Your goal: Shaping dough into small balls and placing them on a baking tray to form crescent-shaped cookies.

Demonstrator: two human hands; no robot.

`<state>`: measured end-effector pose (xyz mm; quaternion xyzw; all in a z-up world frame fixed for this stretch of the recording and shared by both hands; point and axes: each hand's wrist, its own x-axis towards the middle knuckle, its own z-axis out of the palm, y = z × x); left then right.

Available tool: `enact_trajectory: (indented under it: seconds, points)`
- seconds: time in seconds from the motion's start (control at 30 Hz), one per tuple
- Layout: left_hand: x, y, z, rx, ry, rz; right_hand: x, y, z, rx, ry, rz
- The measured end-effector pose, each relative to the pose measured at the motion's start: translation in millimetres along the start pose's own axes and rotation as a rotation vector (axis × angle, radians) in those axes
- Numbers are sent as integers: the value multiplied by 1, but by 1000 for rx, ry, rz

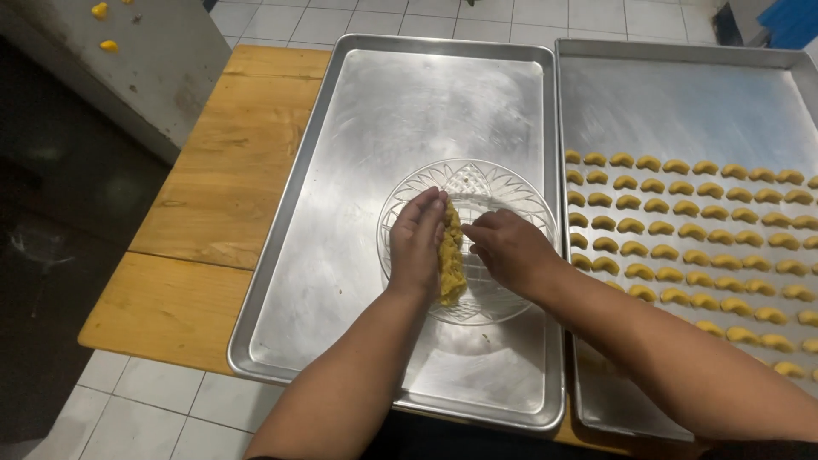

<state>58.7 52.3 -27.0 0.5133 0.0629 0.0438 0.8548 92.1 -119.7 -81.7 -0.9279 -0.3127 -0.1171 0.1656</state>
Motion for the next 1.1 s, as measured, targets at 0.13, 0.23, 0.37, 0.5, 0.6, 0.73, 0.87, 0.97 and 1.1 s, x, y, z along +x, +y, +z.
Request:
enact_trajectory:
  seconds: [0.13,0.23,0.37,0.5,0.6,0.73,0.87,0.97,1.1]
  points:
    - [-3,9,2,64,6,-66,13,-6,7,-88,24,-96]
    - [1,2,1,73,-3,-56,16,3,24,-127,15,-135]
    - [1,4,2,77,-5,-61,17,14,44,-116,2,-153]
    - [2,3,0,100,-15,-76,17,4,29,-109,-38,-141]
    - [3,0,0,108,-21,-74,17,10,32,-118,-32,-168]
    - [4,-3,-2,90,-31,-48,14,19,40,-221,-76,-170]
    - [1,1,0,96,-39,-66,15,5,8,-181,-261,-75]
    - [2,4,-2,138,-85,-67,18,-16,-51,163,-531,172]
    - [-6,2,1,98,-182,-160,-7,-5,-76,674,-406,254]
